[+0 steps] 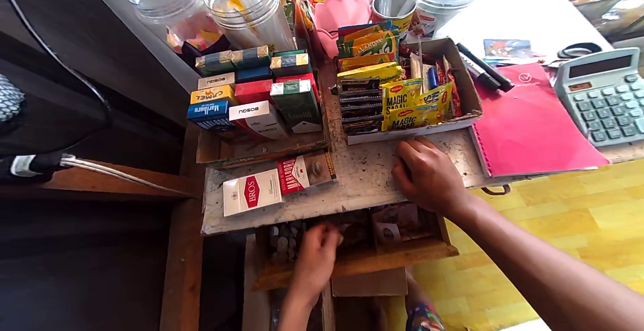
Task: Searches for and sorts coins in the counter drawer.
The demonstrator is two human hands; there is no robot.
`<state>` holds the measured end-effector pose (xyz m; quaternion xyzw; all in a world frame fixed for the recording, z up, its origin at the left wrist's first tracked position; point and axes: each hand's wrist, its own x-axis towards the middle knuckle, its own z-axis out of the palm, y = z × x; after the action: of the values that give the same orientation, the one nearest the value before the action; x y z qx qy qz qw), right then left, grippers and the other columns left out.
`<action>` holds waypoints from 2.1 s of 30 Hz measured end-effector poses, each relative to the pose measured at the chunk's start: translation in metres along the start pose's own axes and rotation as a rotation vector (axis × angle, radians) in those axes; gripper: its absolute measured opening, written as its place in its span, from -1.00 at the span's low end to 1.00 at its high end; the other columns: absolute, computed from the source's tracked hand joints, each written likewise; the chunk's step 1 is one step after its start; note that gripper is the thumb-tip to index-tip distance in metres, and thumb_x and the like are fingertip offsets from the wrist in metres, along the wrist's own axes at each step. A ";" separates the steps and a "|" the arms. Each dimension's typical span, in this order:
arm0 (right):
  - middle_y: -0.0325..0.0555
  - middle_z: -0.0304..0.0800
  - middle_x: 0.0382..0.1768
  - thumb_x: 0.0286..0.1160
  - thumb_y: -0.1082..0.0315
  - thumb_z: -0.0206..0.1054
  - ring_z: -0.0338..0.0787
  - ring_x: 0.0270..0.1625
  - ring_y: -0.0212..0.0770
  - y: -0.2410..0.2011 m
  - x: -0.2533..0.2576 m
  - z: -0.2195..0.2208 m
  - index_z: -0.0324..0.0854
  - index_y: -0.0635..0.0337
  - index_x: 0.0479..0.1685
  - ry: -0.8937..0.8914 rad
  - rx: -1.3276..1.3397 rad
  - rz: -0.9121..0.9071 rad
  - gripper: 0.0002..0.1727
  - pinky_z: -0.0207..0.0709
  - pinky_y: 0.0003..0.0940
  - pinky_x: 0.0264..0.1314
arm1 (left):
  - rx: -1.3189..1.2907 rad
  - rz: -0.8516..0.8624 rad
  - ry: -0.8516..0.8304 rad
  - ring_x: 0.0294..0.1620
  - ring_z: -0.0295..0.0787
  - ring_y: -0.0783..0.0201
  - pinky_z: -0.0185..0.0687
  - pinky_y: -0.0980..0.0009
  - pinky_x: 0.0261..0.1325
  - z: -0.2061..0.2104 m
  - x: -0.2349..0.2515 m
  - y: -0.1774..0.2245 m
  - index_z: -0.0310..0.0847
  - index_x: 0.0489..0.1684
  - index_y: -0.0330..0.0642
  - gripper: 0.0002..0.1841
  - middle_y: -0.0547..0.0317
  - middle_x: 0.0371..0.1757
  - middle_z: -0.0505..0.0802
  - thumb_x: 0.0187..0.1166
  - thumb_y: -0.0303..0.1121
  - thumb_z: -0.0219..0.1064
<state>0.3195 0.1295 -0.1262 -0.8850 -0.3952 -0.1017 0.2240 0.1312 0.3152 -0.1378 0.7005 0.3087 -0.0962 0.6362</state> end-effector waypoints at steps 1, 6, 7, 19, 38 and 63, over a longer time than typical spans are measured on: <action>0.03 0.65 -0.47 0.46 0.32 0.07 0.76 -0.21 0.12 0.000 0.000 0.000 0.55 0.24 -0.47 0.005 -0.002 -0.004 -0.75 0.60 -0.03 -0.18 | -0.242 -0.022 0.003 -0.78 0.23 0.60 0.19 0.68 -0.72 -0.002 -0.011 0.000 0.39 -0.45 -0.06 -0.70 0.46 -0.69 0.41 0.73 -0.39 -0.15; 0.04 0.65 -0.46 0.49 0.31 0.04 0.76 -0.21 0.12 0.001 0.001 0.001 0.54 0.23 -0.47 0.000 -0.012 -0.009 -0.73 0.60 -0.04 -0.17 | -0.983 -0.023 -0.102 -0.85 0.42 0.58 0.35 0.69 -0.82 -0.017 -0.050 -0.010 0.53 -0.30 -0.03 -0.67 0.37 -0.64 0.61 0.77 -0.27 -0.16; 0.05 0.65 -0.45 0.49 0.31 0.03 0.77 -0.20 0.13 0.001 0.001 0.000 0.54 0.23 -0.46 -0.003 -0.011 -0.010 -0.73 0.59 -0.03 -0.18 | -0.974 0.006 -0.121 -0.80 0.51 0.56 0.43 0.68 -0.78 -0.018 -0.055 -0.014 0.57 -0.02 -0.06 -0.66 0.32 -0.55 0.72 0.75 -0.32 -0.21; 0.04 0.63 -0.47 0.50 0.30 0.01 0.74 -0.24 0.13 0.001 0.001 -0.001 0.52 0.23 -0.47 -0.010 -0.011 0.000 -0.71 0.55 -0.01 -0.25 | -1.229 -0.118 -0.195 0.67 0.47 -0.15 0.40 -0.05 0.64 -0.014 -0.080 -0.018 0.29 0.68 -0.38 0.05 -0.29 0.62 0.56 0.63 0.40 -0.58; 0.07 0.65 -0.45 0.47 0.32 0.05 0.77 -0.19 0.15 0.001 0.000 0.000 0.52 0.25 -0.47 -0.013 0.005 0.010 -0.75 0.58 0.01 -0.18 | -0.839 0.019 0.406 0.49 0.59 -0.31 0.62 -0.15 0.41 -0.059 -0.051 0.017 -0.36 0.90 -0.02 -0.15 -0.36 0.70 0.35 0.69 0.31 -0.60; 0.10 0.65 -0.45 0.50 0.32 0.08 0.78 -0.18 0.18 0.000 0.001 -0.003 0.53 0.27 -0.47 -0.020 0.019 0.006 -0.75 0.59 0.02 -0.19 | 0.916 0.344 -0.031 0.81 0.19 -0.24 0.12 -0.07 0.79 0.087 -0.094 -0.024 0.42 0.67 -0.30 -0.33 -0.26 0.77 0.37 0.60 -0.10 0.21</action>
<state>0.3203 0.1291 -0.1231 -0.8851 -0.3956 -0.0883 0.2287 0.0662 0.2036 -0.1228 0.9476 0.1050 -0.1263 0.2740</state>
